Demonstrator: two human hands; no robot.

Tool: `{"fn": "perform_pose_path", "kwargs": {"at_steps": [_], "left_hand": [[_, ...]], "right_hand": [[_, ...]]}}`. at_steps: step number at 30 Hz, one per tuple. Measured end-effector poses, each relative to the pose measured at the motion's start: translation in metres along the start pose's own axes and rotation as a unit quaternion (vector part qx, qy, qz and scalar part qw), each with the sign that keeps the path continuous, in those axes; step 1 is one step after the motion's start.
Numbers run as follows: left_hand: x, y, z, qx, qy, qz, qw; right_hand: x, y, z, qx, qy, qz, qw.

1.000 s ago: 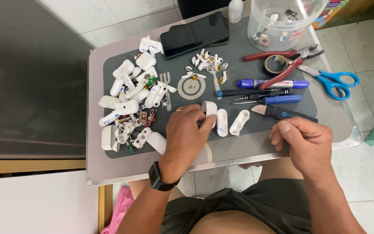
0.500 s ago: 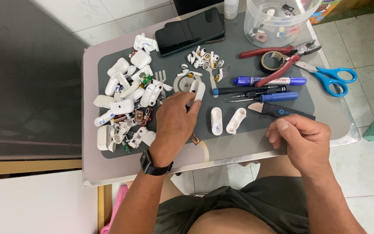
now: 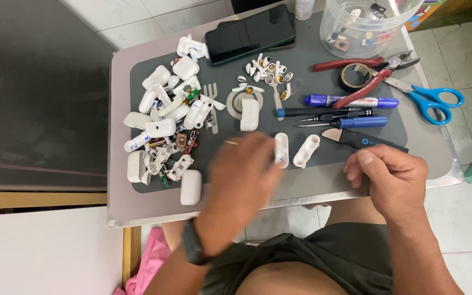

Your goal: Disassembling and reassembling an electronic earbud charging case using a precision screwdriver and other hand tools

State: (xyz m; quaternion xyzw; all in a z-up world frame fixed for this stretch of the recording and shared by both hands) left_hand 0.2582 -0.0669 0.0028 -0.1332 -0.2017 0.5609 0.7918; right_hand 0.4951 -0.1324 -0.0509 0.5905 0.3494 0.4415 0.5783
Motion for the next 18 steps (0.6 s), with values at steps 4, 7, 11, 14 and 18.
{"fn": "perform_pose_path", "kwargs": {"at_steps": [4, 7, 11, 14, 18], "left_hand": [[-0.02, -0.066, -0.015, 0.054, -0.071, -0.238, 0.967], [-0.014, -0.064, -0.026, 0.048, -0.101, -0.253, 0.961], [-0.007, -0.054, -0.013, -0.023, -0.144, -0.237, 0.96], [-0.002, -0.051, -0.007, -0.027, -0.135, -0.204, 0.969], [0.003, -0.021, -0.013, -0.186, -0.042, -0.015, 0.982]], "right_hand": [[-0.001, -0.004, 0.001, -0.003, -0.007, -0.004, 1.0], [-0.002, 0.0, 0.002, 0.005, -0.011, -0.01, 1.0], [-0.001, -0.001, 0.002, -0.013, -0.007, -0.031, 0.999], [-0.001, -0.001, 0.002, -0.009, -0.004, -0.021, 1.0], [-0.001, -0.009, 0.004, -0.006, -0.051, -0.002, 0.999]]}}
Point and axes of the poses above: each hand's wrist, its own x-axis towards the middle knuckle, its own z-axis out of the back of the hand, y = z × x, the point moved 10 cm from there along x, towards the middle knuckle, and after that the axes turned 4 degrees about -y, right-handed, at the moved point
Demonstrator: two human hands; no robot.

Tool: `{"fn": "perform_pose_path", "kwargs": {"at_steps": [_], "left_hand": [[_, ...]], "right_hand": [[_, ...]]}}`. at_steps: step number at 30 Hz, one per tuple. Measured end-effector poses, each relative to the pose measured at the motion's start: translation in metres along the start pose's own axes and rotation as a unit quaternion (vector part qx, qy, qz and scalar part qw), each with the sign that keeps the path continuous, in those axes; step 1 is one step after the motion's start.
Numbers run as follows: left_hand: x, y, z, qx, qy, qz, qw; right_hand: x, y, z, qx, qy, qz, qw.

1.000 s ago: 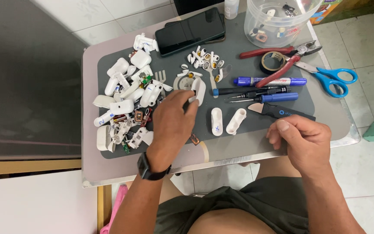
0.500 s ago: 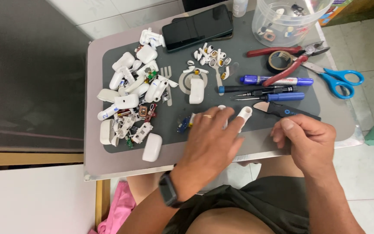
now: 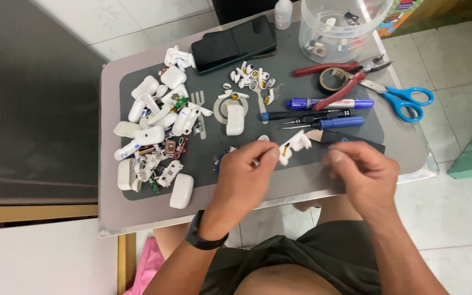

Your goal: Disassembling and reassembling an electronic earbud charging case using a precision screwdriver and other hand tools

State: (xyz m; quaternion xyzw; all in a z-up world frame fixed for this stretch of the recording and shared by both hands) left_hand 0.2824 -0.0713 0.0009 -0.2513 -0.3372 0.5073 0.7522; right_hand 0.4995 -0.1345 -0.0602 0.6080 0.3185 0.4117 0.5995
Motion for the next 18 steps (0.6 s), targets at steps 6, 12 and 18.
{"fn": "perform_pose_path", "kwargs": {"at_steps": [6, 12, 18], "left_hand": [[-0.022, 0.033, -0.036, -0.351, 0.099, 0.237, 0.9], [-0.025, 0.031, -0.041, -0.376, 0.116, 0.282, 0.875], [-0.004, 0.028, 0.01, -0.061, 0.033, 0.177, 0.982]], "right_hand": [[-0.007, 0.056, -0.026, -0.003, 0.104, 0.17, 0.98], [-0.009, 0.057, -0.031, -0.005, 0.12, 0.197, 0.973], [-0.013, 0.059, -0.032, -0.069, 0.1, 0.234, 0.965]]}}
Point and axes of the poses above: each hand's wrist, its own x-axis towards the middle knuckle, its own z-axis out of the back of the hand, y = z × x, the point moved 10 cm from there along x, towards the middle knuckle, and after that the axes turned 4 degrees about -y, right-handed, at the moved point
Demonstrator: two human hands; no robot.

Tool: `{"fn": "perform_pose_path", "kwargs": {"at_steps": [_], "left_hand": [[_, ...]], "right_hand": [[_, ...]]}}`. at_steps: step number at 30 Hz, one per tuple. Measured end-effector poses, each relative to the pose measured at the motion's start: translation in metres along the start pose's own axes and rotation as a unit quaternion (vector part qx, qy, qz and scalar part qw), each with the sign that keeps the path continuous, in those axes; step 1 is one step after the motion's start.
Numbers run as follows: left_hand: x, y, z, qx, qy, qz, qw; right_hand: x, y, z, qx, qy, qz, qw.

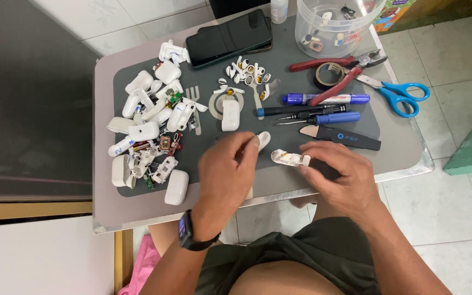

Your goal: Disassembling and reassembling an electronic earbud charging case using a precision screwdriver and other hand tools

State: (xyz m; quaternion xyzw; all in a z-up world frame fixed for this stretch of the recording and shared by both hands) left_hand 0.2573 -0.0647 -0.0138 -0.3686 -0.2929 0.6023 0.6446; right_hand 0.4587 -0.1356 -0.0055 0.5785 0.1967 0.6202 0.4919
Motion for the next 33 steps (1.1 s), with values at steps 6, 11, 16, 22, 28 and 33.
{"fn": "perform_pose_path", "kwargs": {"at_steps": [6, 11, 16, 22, 28, 33], "left_hand": [[-0.006, -0.037, -0.012, 0.28, -0.003, -0.31, 0.909], [0.005, -0.039, -0.027, 0.284, -0.031, -0.377, 0.881], [0.012, -0.044, -0.026, 0.289, -0.088, -0.411, 0.86], [-0.006, -0.036, 0.032, 0.217, -0.164, -0.363, 0.891], [-0.037, -0.018, 0.112, 0.074, -0.193, -0.133, 0.969], [-0.053, 0.023, 0.127, 0.019, -0.179, 0.095, 0.979]], "right_hand": [[-0.005, 0.003, -0.008, -0.081, -0.002, 0.067, 0.995], [-0.006, 0.008, -0.01, -0.131, -0.012, 0.086, 0.988], [-0.006, 0.008, -0.009, -0.129, -0.012, 0.093, 0.987], [-0.006, 0.008, -0.01, -0.129, -0.014, 0.115, 0.985], [-0.009, 0.004, -0.016, -0.166, 0.017, 0.102, 0.981], [-0.011, 0.003, -0.021, -0.208, 0.036, 0.108, 0.972]]}}
Point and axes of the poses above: each hand's wrist, its own x-axis towards the middle knuckle, its own z-axis out of the back of the hand, y = z × x, the point moved 10 cm from there along x, towards the middle knuckle, and after that the axes turned 4 degrees about -y, right-handed, at the moved point
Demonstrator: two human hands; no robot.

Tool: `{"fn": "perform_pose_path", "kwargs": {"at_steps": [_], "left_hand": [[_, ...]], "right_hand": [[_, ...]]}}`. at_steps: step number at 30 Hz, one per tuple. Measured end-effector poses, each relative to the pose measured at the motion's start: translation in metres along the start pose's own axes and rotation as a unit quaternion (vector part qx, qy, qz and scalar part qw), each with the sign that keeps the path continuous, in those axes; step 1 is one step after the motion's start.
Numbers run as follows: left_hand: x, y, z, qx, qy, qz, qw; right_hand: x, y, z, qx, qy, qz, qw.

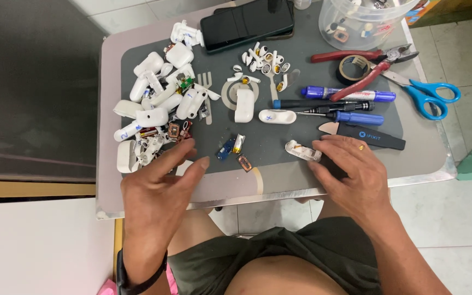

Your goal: Disassembling and reassembling an electronic earbud charging case using a precision screwdriver and other hand tools

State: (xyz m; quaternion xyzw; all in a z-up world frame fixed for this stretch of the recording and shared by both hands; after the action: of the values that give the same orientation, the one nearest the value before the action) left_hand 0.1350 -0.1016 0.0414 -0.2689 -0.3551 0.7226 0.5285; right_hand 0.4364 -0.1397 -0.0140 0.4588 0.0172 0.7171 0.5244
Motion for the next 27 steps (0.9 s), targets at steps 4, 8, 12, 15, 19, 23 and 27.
{"fn": "perform_pose_path", "kwargs": {"at_steps": [4, 8, 12, 15, 19, 23, 27], "left_hand": [[-0.002, -0.001, 0.008, -0.05, -0.035, -0.092, 0.994], [-0.005, -0.001, 0.006, 0.0, -0.064, -0.186, 0.98], [-0.008, -0.002, 0.002, 0.02, -0.042, -0.215, 0.976], [-0.004, 0.007, 0.002, 0.034, -0.051, -0.197, 0.978], [-0.006, 0.002, 0.005, 0.013, -0.073, -0.282, 0.956], [-0.006, 0.005, -0.005, 0.047, -0.068, -0.286, 0.955], [0.0, 0.011, -0.024, 0.052, -0.047, -0.31, 0.948]], "right_hand": [[0.002, 0.004, 0.001, 0.012, -0.009, 0.009, 1.0], [0.002, 0.0, -0.001, 0.015, -0.001, -0.01, 1.0], [0.003, 0.006, 0.001, 0.005, -0.003, 0.0, 1.0], [0.006, 0.012, 0.002, 0.022, 0.001, 0.008, 1.0], [0.001, 0.005, -0.004, 0.014, 0.025, -0.012, 1.0], [0.001, 0.007, -0.007, -0.006, 0.045, -0.01, 0.999], [0.0, 0.003, -0.009, -0.017, 0.056, -0.028, 0.998]]}}
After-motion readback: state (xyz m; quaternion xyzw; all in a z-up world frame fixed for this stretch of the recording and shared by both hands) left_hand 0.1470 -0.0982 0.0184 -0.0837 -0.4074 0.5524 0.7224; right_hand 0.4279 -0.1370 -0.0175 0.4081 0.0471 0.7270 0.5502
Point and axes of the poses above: each hand's wrist, its own x-axis towards the middle knuckle, its own z-axis out of the back of the hand, y = z × x, the point moved 10 cm from there along x, towards the middle knuckle, and after that the axes turned 4 degrees about -y, right-handed, at the moved point
